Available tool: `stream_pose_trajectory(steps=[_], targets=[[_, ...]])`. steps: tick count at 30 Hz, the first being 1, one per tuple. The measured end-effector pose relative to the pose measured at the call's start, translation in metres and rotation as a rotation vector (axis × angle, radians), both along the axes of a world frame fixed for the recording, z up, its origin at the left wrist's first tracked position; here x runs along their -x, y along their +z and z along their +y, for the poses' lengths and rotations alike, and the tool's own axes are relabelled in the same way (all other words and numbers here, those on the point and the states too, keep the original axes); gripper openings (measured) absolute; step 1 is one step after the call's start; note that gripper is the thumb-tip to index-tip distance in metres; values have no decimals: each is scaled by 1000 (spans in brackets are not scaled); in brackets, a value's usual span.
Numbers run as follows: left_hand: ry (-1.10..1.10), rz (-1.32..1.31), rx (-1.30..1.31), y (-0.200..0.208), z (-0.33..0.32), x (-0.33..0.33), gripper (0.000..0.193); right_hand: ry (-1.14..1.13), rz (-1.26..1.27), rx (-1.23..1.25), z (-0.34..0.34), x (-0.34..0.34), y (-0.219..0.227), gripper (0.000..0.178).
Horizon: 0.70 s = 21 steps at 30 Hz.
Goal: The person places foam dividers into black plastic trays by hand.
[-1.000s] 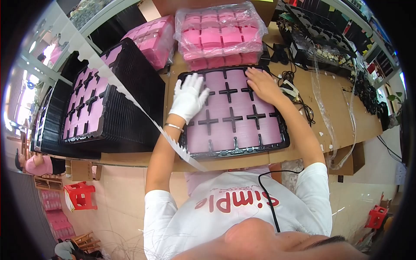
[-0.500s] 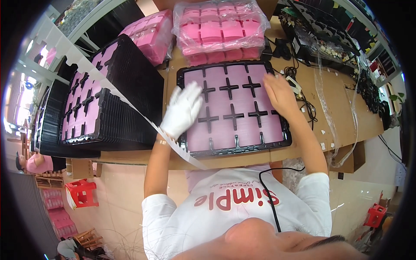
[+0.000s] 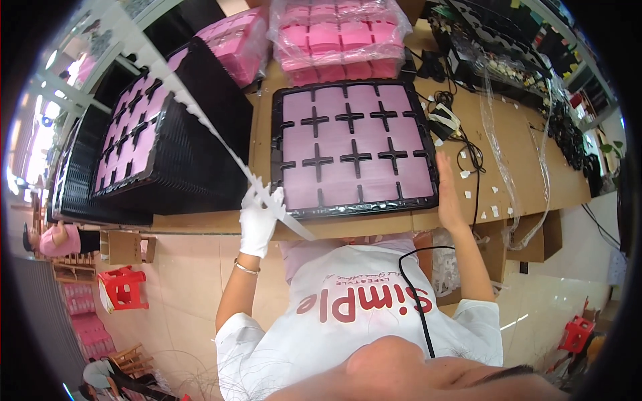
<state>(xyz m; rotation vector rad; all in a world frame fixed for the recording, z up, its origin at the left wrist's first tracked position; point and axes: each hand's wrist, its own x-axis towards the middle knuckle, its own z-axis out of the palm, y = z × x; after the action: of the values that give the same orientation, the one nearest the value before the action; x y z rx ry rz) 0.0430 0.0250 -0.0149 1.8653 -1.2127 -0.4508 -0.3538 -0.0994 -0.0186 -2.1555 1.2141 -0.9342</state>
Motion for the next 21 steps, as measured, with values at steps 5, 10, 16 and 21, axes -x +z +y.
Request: stream_pose_trajectory(steps=[5, 10, 16, 21], targets=[[71, 707, -59, 60, -18, 29, 53, -138, 113, 115, -3, 4, -19, 73], [25, 556, 270, 167, -15, 13, 55, -125, -150, 233, 7, -9, 29, 80], [355, -93, 537, 268, 12, -161, 46, -88, -269, 231, 12, -16, 35, 73], [436, 176, 465, 270, 65, -335, 29, -21, -319, 89, 11, -22, 18, 68]])
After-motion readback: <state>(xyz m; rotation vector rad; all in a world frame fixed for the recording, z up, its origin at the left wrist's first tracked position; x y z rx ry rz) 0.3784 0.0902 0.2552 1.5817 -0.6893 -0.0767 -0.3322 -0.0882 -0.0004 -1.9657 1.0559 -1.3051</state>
